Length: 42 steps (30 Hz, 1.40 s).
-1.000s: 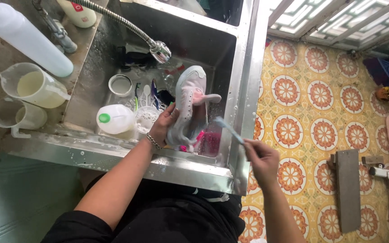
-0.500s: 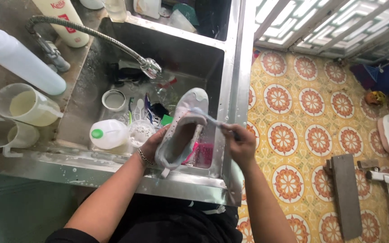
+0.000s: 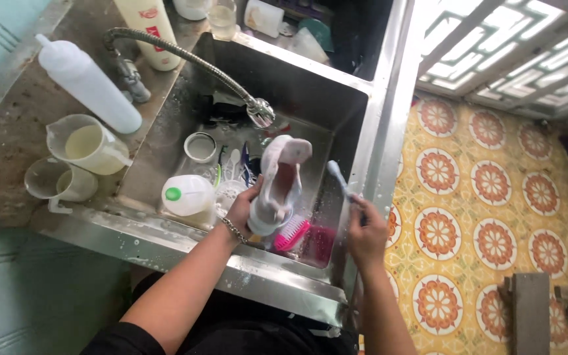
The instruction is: The person washes a white plastic bottle and a blue cup in a stainless steel sink using a brush and running water. They scrub the items thoroughly and rinse them under the tap. The person also washes their hands with soap and water during the process.
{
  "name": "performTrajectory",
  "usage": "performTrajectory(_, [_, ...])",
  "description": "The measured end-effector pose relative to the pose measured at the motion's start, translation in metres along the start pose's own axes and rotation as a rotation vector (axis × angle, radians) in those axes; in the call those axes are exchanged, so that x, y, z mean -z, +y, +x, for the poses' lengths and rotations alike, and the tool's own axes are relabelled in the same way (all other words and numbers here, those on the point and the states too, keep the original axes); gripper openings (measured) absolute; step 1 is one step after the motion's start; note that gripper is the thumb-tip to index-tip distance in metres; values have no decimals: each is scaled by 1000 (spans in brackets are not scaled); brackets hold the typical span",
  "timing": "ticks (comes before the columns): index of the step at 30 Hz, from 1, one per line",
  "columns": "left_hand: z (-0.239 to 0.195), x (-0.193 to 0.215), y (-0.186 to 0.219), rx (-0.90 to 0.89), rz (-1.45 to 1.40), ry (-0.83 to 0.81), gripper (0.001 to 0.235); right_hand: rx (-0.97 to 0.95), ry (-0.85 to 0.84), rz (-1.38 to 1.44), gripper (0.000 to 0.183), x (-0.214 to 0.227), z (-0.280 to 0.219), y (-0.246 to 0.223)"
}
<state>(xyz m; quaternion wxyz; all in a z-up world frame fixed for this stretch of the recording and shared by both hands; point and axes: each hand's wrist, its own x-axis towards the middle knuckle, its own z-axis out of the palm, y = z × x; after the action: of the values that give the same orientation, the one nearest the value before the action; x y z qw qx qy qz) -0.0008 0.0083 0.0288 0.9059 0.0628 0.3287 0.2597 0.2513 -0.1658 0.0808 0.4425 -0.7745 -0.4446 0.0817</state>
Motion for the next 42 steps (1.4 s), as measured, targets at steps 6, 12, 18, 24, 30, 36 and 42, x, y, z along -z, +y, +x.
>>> performTrajectory(6, [64,43,39,-69,48,213,59,-95,-315,-270,59,-64,-3,-11])
performTrajectory(12, [124,18,113,-215,28,278,73,209,-275,-379,90,-136,14,30])
performTrajectory(18, [170,84,146,-307,257,502,91,115,-771,-318,162,-177,1,23])
performTrajectory(24, [13,27,112,-436,897,510,55,63,-917,-467,152,-236,7,71])
performTrajectory(30, [-93,118,76,-649,1758,521,38,-295,-809,-341,127,-156,60,-52])
performTrajectory(36, [-155,159,52,-927,1783,780,23,-450,-493,42,106,-40,179,-67])
performTrajectory(42, [-155,145,60,-905,1799,813,29,-204,-169,-308,118,-12,321,-46])
